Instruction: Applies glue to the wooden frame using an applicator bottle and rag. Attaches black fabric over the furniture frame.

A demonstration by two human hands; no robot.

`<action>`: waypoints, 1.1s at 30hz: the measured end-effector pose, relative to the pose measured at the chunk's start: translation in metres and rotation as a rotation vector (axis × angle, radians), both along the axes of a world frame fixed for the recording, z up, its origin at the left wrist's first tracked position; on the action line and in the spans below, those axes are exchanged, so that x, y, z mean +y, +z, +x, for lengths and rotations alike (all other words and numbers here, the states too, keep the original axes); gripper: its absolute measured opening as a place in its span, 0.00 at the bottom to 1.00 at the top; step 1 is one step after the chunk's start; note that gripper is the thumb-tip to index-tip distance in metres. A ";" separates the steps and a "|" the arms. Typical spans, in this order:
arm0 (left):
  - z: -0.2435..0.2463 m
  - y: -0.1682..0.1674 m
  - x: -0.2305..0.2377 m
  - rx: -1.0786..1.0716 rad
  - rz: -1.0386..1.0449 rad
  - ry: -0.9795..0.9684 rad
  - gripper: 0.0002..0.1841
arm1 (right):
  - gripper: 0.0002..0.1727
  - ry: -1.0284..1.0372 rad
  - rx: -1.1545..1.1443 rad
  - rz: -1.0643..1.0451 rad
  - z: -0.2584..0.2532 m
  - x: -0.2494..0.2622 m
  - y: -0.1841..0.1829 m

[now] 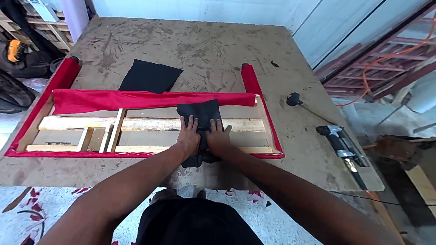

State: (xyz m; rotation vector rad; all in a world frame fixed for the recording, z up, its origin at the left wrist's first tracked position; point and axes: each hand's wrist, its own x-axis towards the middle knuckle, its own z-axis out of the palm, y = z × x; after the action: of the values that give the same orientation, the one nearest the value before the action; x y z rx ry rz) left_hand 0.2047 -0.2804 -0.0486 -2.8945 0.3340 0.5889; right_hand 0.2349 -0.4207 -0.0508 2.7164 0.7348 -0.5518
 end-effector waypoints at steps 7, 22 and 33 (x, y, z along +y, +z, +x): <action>0.004 0.002 -0.014 0.045 0.027 0.003 0.32 | 0.27 0.057 0.032 -0.034 -0.002 0.013 0.004; -0.002 0.015 0.022 -0.007 -0.272 0.063 0.33 | 0.34 -0.024 -0.029 0.259 -0.011 -0.019 0.021; 0.163 0.033 0.095 0.162 -0.658 -0.022 0.31 | 0.29 -0.447 0.302 0.078 -0.018 0.071 0.045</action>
State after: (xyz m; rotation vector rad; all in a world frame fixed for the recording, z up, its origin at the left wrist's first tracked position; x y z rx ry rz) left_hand 0.3680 -0.1851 -0.0158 -3.4576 0.6963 0.8454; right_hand 0.2168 -0.3493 -0.0056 2.9143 0.2016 -1.0694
